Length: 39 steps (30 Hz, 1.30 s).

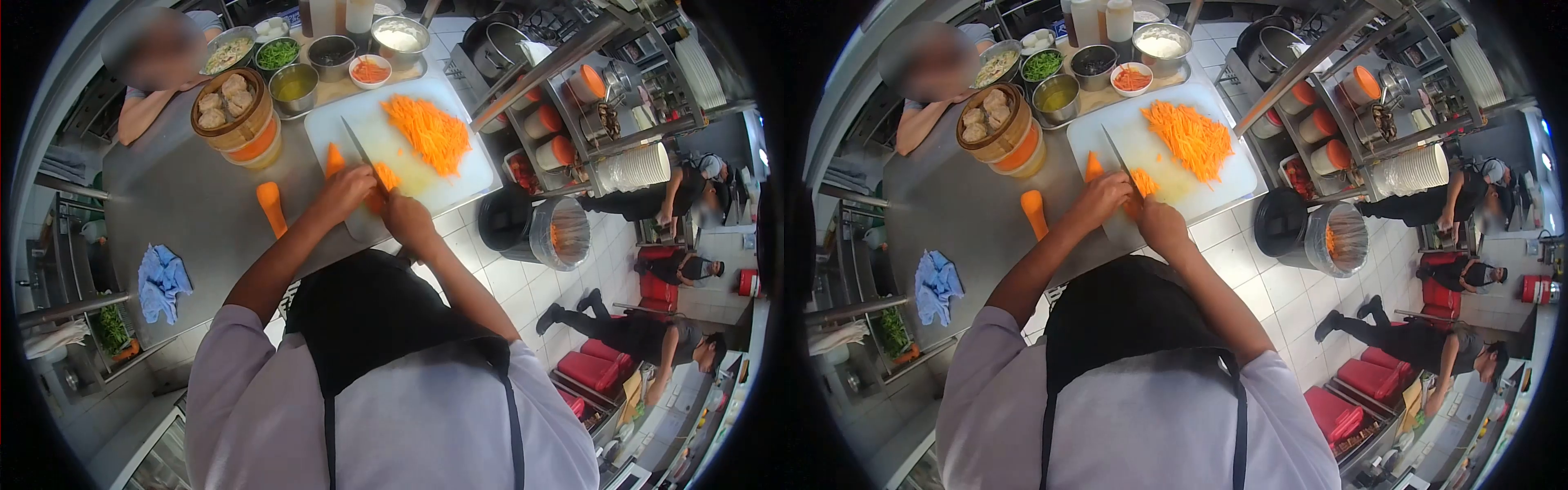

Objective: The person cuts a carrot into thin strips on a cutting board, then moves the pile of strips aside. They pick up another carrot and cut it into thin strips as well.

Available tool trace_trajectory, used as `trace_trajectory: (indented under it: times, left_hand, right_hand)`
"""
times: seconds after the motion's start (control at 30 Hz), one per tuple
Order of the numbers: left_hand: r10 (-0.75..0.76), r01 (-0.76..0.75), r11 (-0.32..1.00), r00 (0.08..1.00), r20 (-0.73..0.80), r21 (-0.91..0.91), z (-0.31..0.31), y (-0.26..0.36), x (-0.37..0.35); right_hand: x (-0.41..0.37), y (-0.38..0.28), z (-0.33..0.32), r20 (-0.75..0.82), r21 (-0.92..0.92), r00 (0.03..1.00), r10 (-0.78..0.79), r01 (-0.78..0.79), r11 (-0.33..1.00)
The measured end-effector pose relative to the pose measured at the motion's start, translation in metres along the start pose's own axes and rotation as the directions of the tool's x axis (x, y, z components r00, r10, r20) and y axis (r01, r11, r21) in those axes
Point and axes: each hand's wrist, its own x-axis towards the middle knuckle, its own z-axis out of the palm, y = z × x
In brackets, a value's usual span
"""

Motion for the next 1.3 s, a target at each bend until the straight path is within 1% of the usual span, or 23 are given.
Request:
trace_trajectory:
  times: [0.07, 0.1, 0.17, 0.2, 0.27, 0.3, 0.37, 0.4, 0.5, 0.57, 0.6, 0.7, 0.8, 0.9, 1.0, 1.1, 1.17, 1.27, 1.3]
  left_hand:
    - [0.052, -0.046, 0.996, 0.996, -0.074, 0.078, -0.003, 0.003, 0.002]
    - [0.043, -0.038, 0.997, 0.996, -0.073, 0.067, -0.003, 0.005, 0.001]
    - [0.023, -0.020, 0.999, 0.998, -0.067, 0.040, 0.000, 0.007, -0.002]
    - [0.001, 0.000, 1.000, 0.999, -0.049, 0.014, -0.001, 0.009, -0.003]
    - [-0.041, 0.041, 0.998, 0.999, -0.008, -0.039, -0.002, 0.014, -0.004]
    - [-0.081, 0.081, 0.996, 0.997, 0.020, -0.021, -0.001, 0.014, -0.005]
    - [-0.158, 0.157, 0.987, 0.984, 0.079, 0.019, 0.001, 0.016, -0.006]
    - [-0.159, 0.159, 0.987, 0.986, 0.040, 0.005, 0.002, 0.019, -0.006]
    - [-0.155, 0.153, 0.988, 0.983, -0.096, -0.030, 0.010, 0.025, -0.012]
    - [-0.130, 0.124, 0.991, 0.970, -0.206, -0.042, 0.021, 0.021, -0.015]
    - [-0.136, 0.130, 0.991, 0.971, -0.196, -0.039, 0.023, 0.021, -0.017]
    - [-0.141, 0.141, 0.990, 0.972, -0.187, -0.014, 0.025, 0.016, -0.022]
    - [-0.114, 0.120, 0.993, 0.971, -0.211, 0.016, 0.031, 0.017, -0.025]
    - [-0.097, 0.108, 0.993, 0.967, -0.236, 0.035, 0.035, 0.016, -0.030]
    - [-0.099, 0.108, 0.994, 0.965, -0.243, 0.023, 0.035, 0.021, -0.032]
    - [-0.108, 0.115, 0.993, 0.959, -0.261, 0.011, 0.031, 0.028, -0.035]
    - [-0.099, 0.112, 0.993, 0.961, -0.257, 0.033, 0.028, 0.028, -0.036]
    - [-0.180, 0.182, 0.983, 0.961, -0.209, -0.012, 0.025, 0.036, -0.036]
    - [-0.181, 0.181, 0.983, 0.959, -0.218, -0.020, 0.026, 0.035, -0.036]
  right_hand:
    - [-0.009, -0.001, -0.015, 0.014, -0.012, 1.000, -0.023, 0.023, 1.000]
    - [-0.013, -0.001, -0.018, 0.023, -0.019, 0.999, -0.035, 0.036, 0.999]
    - [-0.020, -0.003, -0.011, 0.051, -0.042, 0.998, 0.036, -0.033, 0.999]
    - [-0.022, -0.005, -0.007, 0.066, -0.054, 0.995, 0.071, -0.068, 0.996]
    - [-0.017, -0.007, 0.004, 0.043, 0.007, 0.996, 0.080, -0.080, 0.997]
    - [-0.012, -0.008, 0.006, 0.029, 0.037, 0.996, 0.081, -0.082, 0.996]
    - [-0.008, -0.004, 0.002, 0.029, 0.027, 0.999, 0.036, -0.037, 0.999]
    - [-0.007, -0.002, -0.004, 0.025, 0.021, 1.000, 0.016, -0.016, 1.000]
    - [-0.025, -0.003, -0.017, 0.087, -0.019, 0.996, 0.031, -0.030, 0.999]
    - [-0.026, -0.004, -0.005, 0.084, -0.017, 0.993, 0.081, -0.080, 0.997]
    - [-0.028, -0.007, -0.001, 0.085, -0.015, 0.990, 0.108, -0.107, 0.994]
    - [-0.015, -0.009, -0.003, 0.044, 0.031, 0.998, 0.055, -0.056, 0.998]
    - [-0.018, -0.009, -0.016, 0.049, -0.007, 0.999, -0.001, 0.001, 1.000]
    - [-0.030, -0.010, -0.012, 0.084, -0.057, 0.995, 0.058, -0.053, 0.997]
    - [-0.021, -0.008, 0.010, 0.003, 0.072, 0.999, 0.046, -0.046, 0.996]
    - [-0.012, -0.008, 0.003, 0.037, -0.012, 0.999, 0.025, -0.024, 1.000]
    - [-0.019, -0.011, -0.012, 0.063, -0.017, 0.997, 0.045, -0.044, 0.999]
    - [-0.029, -0.010, 0.000, 0.077, -0.015, 0.995, 0.068, -0.067, 0.998]
    - [-0.030, -0.011, 0.003, 0.073, -0.015, 0.994, 0.076, -0.075, 0.997]
